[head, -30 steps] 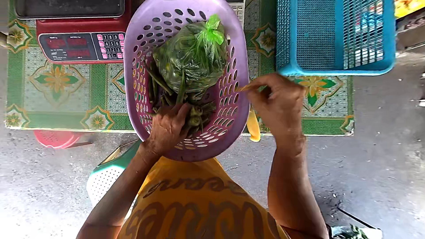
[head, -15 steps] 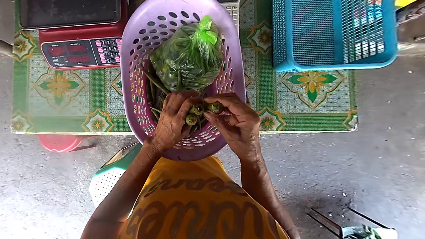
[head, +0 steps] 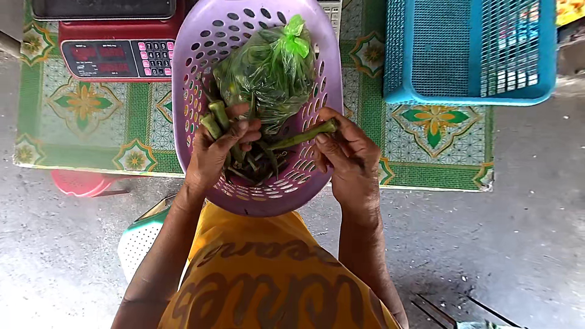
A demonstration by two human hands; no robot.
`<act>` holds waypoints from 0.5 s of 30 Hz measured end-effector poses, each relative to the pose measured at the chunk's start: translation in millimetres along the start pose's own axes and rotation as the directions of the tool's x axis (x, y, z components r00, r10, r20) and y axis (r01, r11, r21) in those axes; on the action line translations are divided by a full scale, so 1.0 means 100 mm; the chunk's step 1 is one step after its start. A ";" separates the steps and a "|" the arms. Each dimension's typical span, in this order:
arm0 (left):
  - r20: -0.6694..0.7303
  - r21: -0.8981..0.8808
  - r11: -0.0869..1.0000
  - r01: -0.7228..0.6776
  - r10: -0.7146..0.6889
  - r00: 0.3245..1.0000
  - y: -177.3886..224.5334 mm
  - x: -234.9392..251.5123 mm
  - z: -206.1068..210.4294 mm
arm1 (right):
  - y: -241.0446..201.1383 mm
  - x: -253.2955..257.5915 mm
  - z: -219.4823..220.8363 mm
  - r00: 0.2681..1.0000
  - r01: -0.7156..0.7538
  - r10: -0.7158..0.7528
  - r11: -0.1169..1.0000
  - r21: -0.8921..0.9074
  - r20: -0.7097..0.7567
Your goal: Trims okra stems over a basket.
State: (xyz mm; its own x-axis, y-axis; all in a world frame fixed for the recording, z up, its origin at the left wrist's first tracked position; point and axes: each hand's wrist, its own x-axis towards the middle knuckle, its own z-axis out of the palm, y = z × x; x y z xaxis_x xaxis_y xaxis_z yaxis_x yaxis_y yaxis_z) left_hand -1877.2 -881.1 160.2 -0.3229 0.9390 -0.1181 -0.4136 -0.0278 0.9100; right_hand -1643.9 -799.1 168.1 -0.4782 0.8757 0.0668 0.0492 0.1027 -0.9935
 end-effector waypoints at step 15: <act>0.167 0.127 0.992 -0.022 0.000 0.986 -0.10 -0.01 0.21 | 0.16 0.09 -0.36 0.965 0.101 -0.154 0.965 -0.240 -0.214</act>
State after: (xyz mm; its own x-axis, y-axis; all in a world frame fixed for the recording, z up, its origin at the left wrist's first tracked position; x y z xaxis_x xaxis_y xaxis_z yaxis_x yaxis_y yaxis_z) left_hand -1855.1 -874.6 159.0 -0.1763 0.9831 -0.0499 -0.2950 -0.0044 0.9555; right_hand -1615.9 -772.2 155.9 -0.2816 0.9298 0.2370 0.2099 0.3007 -0.9303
